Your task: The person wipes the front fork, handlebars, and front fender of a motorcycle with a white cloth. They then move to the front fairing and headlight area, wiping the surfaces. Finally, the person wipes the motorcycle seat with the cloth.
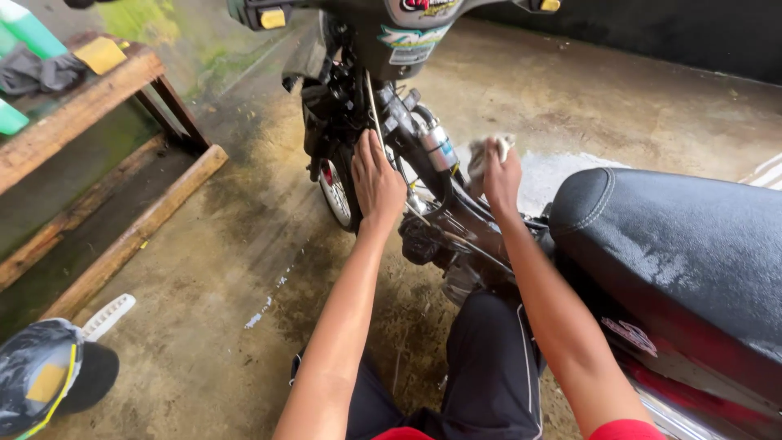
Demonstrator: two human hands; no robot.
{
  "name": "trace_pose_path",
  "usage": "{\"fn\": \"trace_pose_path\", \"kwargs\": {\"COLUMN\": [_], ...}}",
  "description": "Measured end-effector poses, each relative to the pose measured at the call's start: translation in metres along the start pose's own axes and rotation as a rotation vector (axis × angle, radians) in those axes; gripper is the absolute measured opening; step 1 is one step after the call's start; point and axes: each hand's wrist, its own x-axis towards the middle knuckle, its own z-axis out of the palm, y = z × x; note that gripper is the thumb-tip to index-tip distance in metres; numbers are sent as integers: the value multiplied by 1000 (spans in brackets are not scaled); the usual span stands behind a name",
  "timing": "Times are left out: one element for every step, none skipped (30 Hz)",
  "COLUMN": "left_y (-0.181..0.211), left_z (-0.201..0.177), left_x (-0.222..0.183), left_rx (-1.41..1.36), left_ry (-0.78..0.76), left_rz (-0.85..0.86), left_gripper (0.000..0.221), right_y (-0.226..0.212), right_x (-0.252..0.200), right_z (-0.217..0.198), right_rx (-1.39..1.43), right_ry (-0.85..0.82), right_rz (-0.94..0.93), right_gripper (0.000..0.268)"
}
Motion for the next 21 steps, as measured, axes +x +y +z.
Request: {"fn": "trace_pose_path", "kwargs": {"left_y": [2,4,5,6,6,6,5,4,2,3,5,7,7,7,9,10,10,11,12,14,17], "left_z": [-6,-11,-16,-16,-16,-15,-11,-7,-3,-5,-6,-7,-5,-5,-3,-3,-4,-5,-9,-14,-18], "left_x": [0,-1,-2,0,-1,-1,0,0,0,5,4,2,4,6,3,2,4,5,5,5,5], "left_rx": [5,1,-3,2,19,35,41,68,93,98,71,44,44,69,90,86,100,114,115,101,84], "left_ry": [13,-12,-38,-27,-17,-8,-4,10,24,26,27,28,28,30,29,27,13,0,1,-23,-46], "left_rz": [6,4,-1,3,9,14,13,17,21,19,14,10,13,12,2,-5,1,8,9,-6,-20], "left_gripper": [72,71,71,71,70,69,69,70,70,70,69,69,69,68,67,67,68,69,69,69,69], "right_y": [-4,-9,-13,-33,-51,-68,-45,-22,1,-6,-9,-12,-6,0,8,6,2,-1,-6,-11,-15], "right_x": [9,18,27,25,22,19,42,65,88,96,98,100,104,107,108,101,94,88,76,65,54], "right_z": [10,21,31,39,46,54,60,67,74,79,80,82,90,97,102,99,97,94,89,83,76], "right_rx": [11,53,94,104,-13,-131,-124,-449,-779,-774,-700,-615,-613,-651,-696,-704,-649,-595,-593,-496,-401], "right_ry": [1,22,42,42,-84,-208,-211,-364,-515,-517,-569,-604,-602,-519,-442,-447,-422,-398,-397,-372,-345], "right_rz": [-10,-100,-189,-197,-324,-451,-453,-639,-818,-821,-464,-108,-108,-81,-55,-54,-81,-107,-108,-182,-256], "right_gripper": [46,36,31,31,54,77,77,56,40,40,44,58,58,57,56,56,55,55,55,46,39]}}
